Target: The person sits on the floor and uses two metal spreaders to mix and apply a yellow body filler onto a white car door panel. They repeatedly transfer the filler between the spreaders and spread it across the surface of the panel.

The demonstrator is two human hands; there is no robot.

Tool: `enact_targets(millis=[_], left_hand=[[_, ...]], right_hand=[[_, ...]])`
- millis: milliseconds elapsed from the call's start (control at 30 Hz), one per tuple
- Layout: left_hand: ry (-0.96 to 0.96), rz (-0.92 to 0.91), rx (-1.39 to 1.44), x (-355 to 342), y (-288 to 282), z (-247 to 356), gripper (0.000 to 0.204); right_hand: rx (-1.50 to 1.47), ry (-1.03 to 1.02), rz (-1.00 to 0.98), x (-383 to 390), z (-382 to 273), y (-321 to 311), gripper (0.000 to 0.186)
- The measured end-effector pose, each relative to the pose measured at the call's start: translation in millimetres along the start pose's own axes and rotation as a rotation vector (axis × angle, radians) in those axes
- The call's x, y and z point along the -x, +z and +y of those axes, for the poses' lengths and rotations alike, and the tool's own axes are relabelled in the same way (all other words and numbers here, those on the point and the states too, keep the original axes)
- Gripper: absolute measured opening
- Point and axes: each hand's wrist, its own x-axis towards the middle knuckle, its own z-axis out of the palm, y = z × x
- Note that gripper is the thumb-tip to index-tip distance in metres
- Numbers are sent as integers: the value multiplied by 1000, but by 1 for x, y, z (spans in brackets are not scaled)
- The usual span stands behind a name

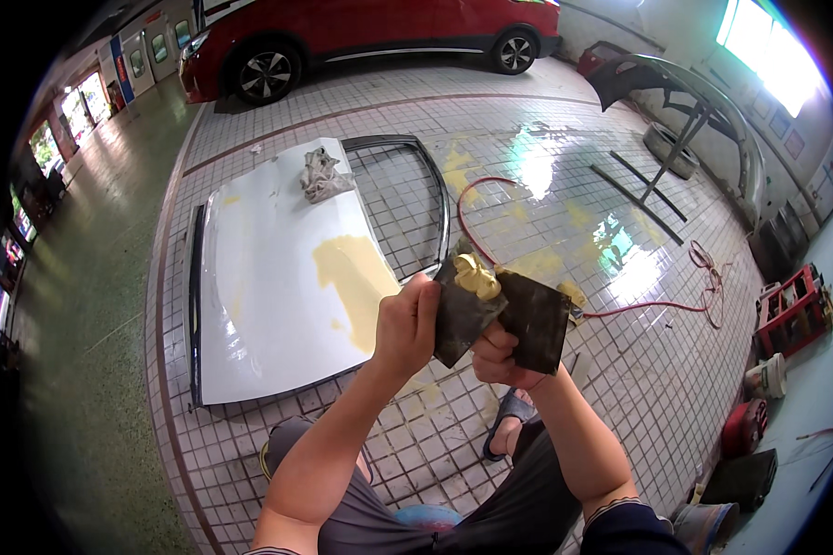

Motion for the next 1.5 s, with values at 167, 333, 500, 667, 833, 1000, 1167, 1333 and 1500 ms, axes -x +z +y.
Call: enact_targets(millis=[167, 333, 500, 667, 833, 1000, 1167, 1333, 1500], left_hand=[[-10, -6, -104, -6, -6, 4, 29], [47, 151, -121, -10, -13, 8, 29], [-159, 302, 228, -16, -20, -5, 43], [-367, 405, 514, -4, -2, -22, 50], [-328, 597, 618, -13, 4, -12, 54], [-284, 571, 434, -11, 1, -13, 58], [-147, 780, 423, -10, 6, -13, 50], [-44, 697, 475, 10, 21, -11, 29], [17, 548, 640, -1, 7, -15, 29]], right_hand=[[23, 69, 6, 2, -3, -2, 57], [168, 249, 314, 8, -18, 6, 48], [-44, 217, 366, -1, -7, -14, 41], [-72, 180, 267, -20, 29, -3, 42], [-85, 283, 247, -41, 69, -2, 45], [57, 355, 511, -53, 75, 12, 56], [138, 310, 687, -62, 86, 16, 59], [9, 237, 834, -70, 101, -10, 49], [-23, -42, 1041, -84, 93, -50, 56]])
